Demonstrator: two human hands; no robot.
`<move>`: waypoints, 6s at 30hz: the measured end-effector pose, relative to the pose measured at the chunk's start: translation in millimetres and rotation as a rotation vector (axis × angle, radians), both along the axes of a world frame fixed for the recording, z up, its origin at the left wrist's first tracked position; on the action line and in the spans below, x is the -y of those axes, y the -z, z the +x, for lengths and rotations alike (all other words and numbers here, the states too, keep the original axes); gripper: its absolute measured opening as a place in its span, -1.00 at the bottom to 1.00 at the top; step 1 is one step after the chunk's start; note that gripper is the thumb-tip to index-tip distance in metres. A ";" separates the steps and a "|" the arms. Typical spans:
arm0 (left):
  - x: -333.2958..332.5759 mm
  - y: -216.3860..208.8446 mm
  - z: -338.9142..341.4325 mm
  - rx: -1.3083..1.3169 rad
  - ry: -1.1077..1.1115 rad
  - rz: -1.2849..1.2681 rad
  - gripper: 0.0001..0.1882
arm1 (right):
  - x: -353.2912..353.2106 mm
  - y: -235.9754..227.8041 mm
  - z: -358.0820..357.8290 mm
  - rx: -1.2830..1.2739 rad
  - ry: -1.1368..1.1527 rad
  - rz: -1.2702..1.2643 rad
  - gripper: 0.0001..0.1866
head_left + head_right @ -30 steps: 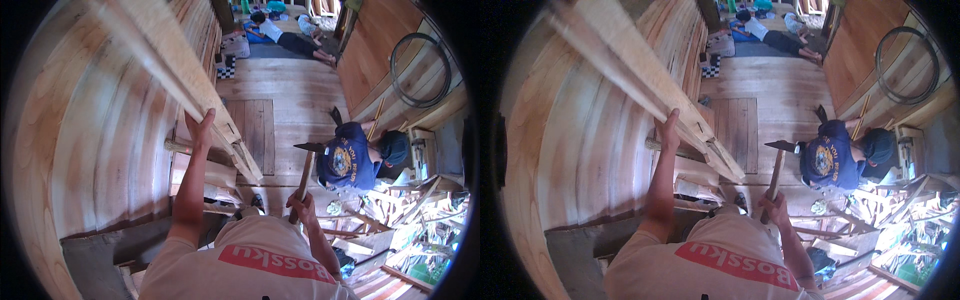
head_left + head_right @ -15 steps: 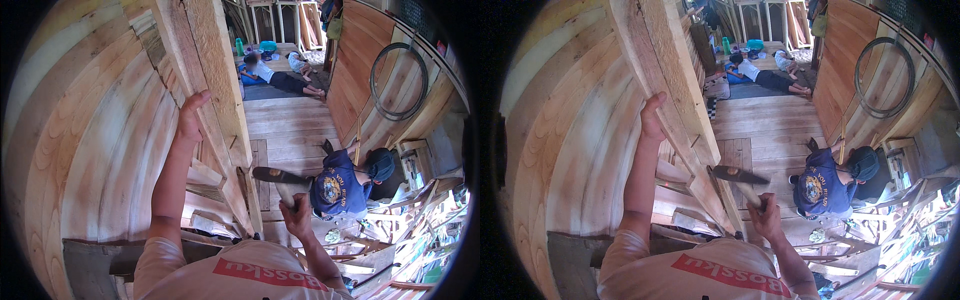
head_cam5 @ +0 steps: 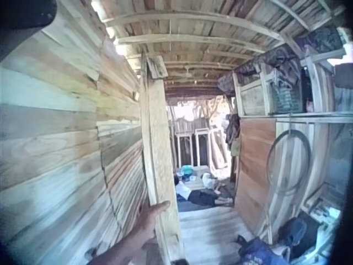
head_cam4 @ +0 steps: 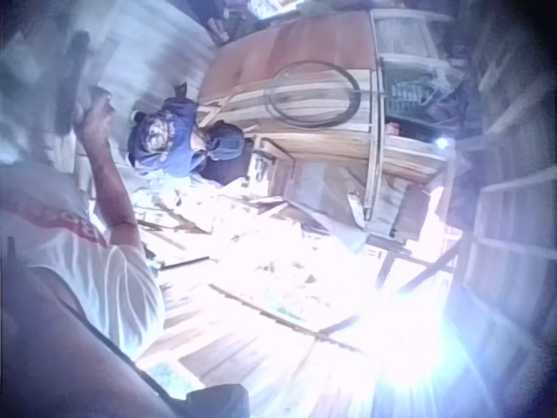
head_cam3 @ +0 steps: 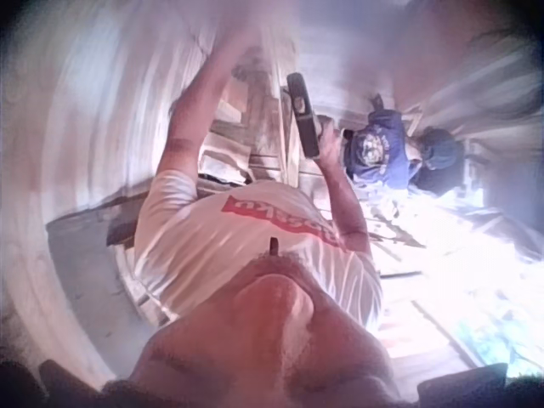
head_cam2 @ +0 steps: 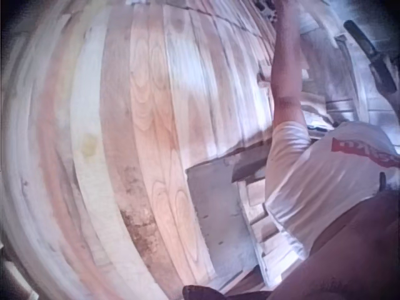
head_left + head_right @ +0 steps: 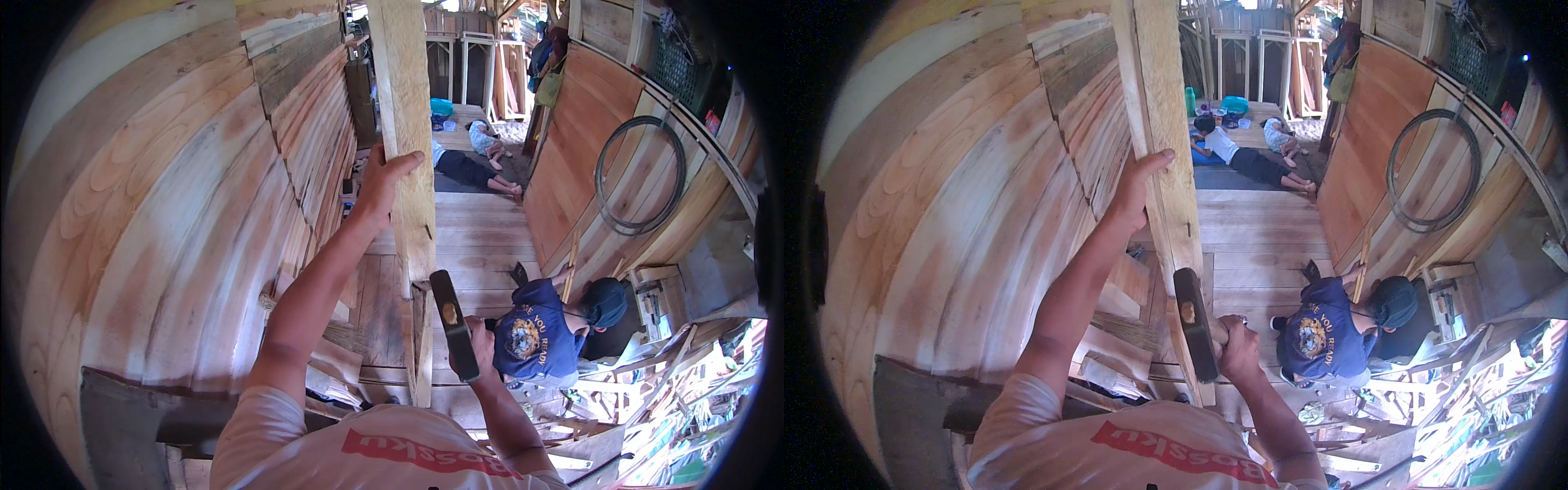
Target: The person uses a metal bar and a hammer to split a piece of wood on a workbench. They repeatedly strike the bar to drive it through the wood, then remove the split pieces and repeat the process with another piece.
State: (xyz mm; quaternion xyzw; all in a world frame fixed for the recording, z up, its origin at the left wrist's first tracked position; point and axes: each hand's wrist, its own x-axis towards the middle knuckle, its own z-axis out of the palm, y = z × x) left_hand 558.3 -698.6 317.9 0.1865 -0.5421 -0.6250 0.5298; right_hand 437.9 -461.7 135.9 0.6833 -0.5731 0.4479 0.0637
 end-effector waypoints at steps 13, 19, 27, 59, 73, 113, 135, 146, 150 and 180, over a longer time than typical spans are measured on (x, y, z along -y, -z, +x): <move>3.8 5.5 12.0 -0.017 0.080 0.044 -0.55 | -12.0 -16.1 10.3 0.001 -0.116 -0.037 -0.63; -3.6 4.4 20.0 0.031 0.083 0.053 -0.50 | -5.4 -25.0 19.0 0.219 0.082 0.210 -0.64; -20.3 -2.2 14.7 0.002 0.022 -0.051 -0.46 | 8.2 0.4 6.8 -0.021 0.096 0.130 -0.60; 1.3 20.7 41.4 -0.038 0.007 0.023 -0.46 | 16.5 -12.8 23.9 0.132 -0.008 -0.038 -0.69; 31.1 63.9 31.1 0.072 -0.050 -0.098 -0.35 | -4.7 -9.6 29.8 0.165 0.037 0.056 -0.64; -17.0 17.3 73.8 0.006 -0.113 -0.050 -0.42 | 52.6 -8.8 15.3 -0.039 0.062 0.087 -0.76; 23.8 67.4 93.5 -0.013 0.079 0.133 -0.32 | 53.8 -23.8 5.7 0.351 -0.041 0.123 -0.81; 23.5 154.0 110.1 -0.118 0.437 0.255 -0.24 | 69.1 -31.2 42.6 0.797 -0.127 0.057 -0.77; -7.4 162.7 95.1 -0.055 0.516 0.181 -0.26 | 78.9 -57.6 53.5 0.831 -0.186 0.022 -0.69; 52.1 158.7 189.6 0.898 0.208 -0.115 -0.29 | 108.9 34.0 85.3 0.367 0.058 0.098 -0.42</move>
